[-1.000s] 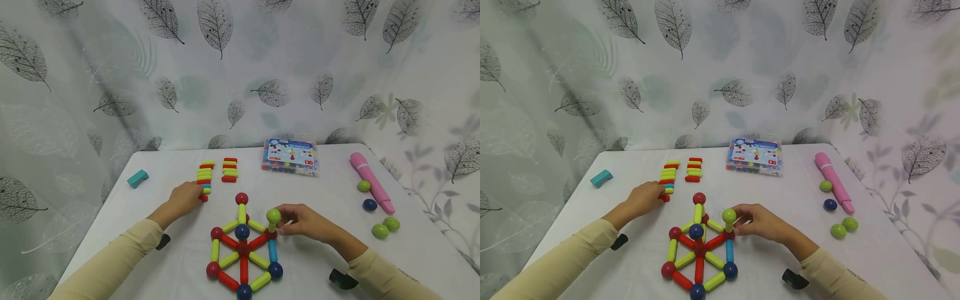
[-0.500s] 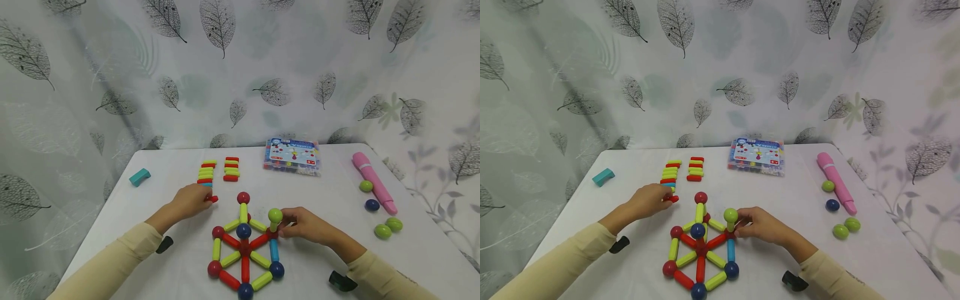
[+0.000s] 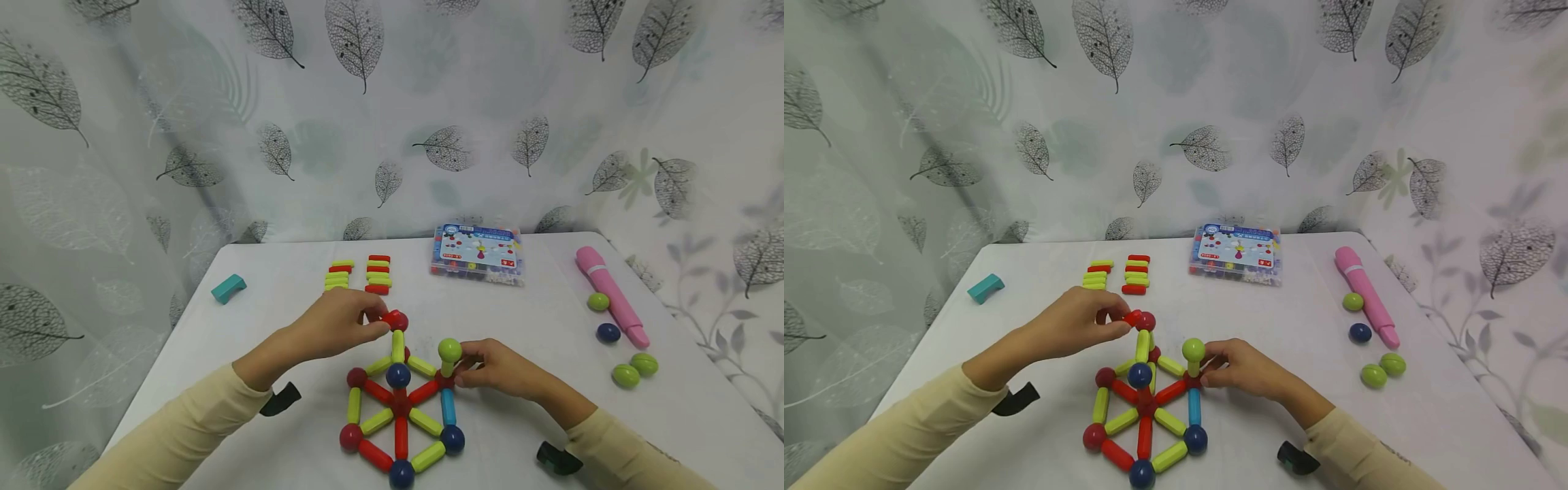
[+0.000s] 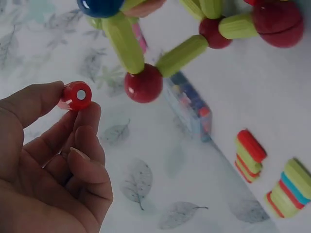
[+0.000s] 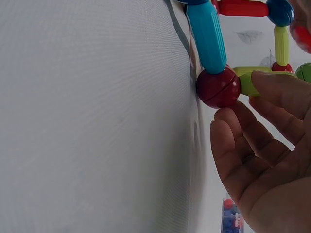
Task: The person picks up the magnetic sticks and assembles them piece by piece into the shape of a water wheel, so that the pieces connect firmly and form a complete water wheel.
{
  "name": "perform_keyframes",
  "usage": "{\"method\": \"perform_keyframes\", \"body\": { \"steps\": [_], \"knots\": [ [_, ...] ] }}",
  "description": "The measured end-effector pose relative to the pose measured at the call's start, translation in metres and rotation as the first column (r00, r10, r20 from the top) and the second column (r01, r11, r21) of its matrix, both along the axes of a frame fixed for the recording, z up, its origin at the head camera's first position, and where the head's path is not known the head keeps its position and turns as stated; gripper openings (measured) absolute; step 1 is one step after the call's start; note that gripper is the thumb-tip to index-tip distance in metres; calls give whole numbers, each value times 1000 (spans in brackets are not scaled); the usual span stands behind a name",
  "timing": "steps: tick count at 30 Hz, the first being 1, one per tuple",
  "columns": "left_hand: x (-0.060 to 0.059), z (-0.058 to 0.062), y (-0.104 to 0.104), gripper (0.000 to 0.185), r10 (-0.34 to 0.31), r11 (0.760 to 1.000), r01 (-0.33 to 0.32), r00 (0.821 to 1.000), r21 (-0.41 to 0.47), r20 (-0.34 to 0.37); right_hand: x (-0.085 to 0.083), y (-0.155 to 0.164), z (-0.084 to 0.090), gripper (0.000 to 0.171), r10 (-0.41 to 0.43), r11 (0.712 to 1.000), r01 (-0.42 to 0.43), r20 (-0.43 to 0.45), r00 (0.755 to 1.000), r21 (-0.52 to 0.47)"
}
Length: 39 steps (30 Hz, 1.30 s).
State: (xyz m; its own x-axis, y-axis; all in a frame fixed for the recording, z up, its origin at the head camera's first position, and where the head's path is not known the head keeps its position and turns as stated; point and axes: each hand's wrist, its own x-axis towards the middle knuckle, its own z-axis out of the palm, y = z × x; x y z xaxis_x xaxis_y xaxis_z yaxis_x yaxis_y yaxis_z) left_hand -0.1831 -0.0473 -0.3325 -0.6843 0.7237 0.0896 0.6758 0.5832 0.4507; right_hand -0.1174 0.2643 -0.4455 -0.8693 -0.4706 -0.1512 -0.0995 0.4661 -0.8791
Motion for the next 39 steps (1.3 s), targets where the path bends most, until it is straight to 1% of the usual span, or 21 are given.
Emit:
{"method": "perform_keyframes", "body": {
  "steps": [2, 4, 6, 9, 16, 22, 26, 31, 34, 39],
  "knots": [
    [6, 6, 7, 16, -39, 999, 38, 999, 7, 17, 0, 0, 0, 34, -2, 1000, 2, 0, 1000, 2],
    [10, 9, 15, 18, -78, 997, 78, 997, -6, 29, 0, 1, 0, 33, -1, 1000, 1, 3, 1000, 0],
    [13, 9, 23, 20, -110, 993, 112, 993, -35, 37, 1, 1, 0, 32, 2, 1000, -2, 4, 1000, -4],
    [16, 6, 33, 24, -137, 986, 140, 990, -90, 47, 1, 1, 1, 31, 4, 1000, -4, 6, 1000, -9],
    [18, -1, 46, 25, -139, 974, 148, 988, -170, 64, 1, 0, 2, 30, 11, 1000, -11, 0, 1000, 6],
    [19, -5, 53, 27, -154, 956, 164, 986, -243, 61, 1, 0, 2, 29, 4, 1000, -4, -8, 1000, 17],
    [20, -7, 54, 26, -165, 950, 174, 985, -257, 55, 1, 1, 1, 28, 0, 1000, 0, -6, 1000, 11],
    [21, -7, 55, 26, -179, 945, 185, 983, -268, 49, 1, 0, 0, 26, -4, 1000, 4, 9, 1000, -5],
    [22, -8, 57, 26, -192, 938, 197, 980, -284, 47, 1, 1, 0, 25, -9, 1000, 9, 14, 1000, -10],
    [22, -11, 59, 27, -214, 929, 210, 977, -306, 18, 2, 1, -1, 25, -6, 1000, 6, 13, 1000, -25]
  ]
}}
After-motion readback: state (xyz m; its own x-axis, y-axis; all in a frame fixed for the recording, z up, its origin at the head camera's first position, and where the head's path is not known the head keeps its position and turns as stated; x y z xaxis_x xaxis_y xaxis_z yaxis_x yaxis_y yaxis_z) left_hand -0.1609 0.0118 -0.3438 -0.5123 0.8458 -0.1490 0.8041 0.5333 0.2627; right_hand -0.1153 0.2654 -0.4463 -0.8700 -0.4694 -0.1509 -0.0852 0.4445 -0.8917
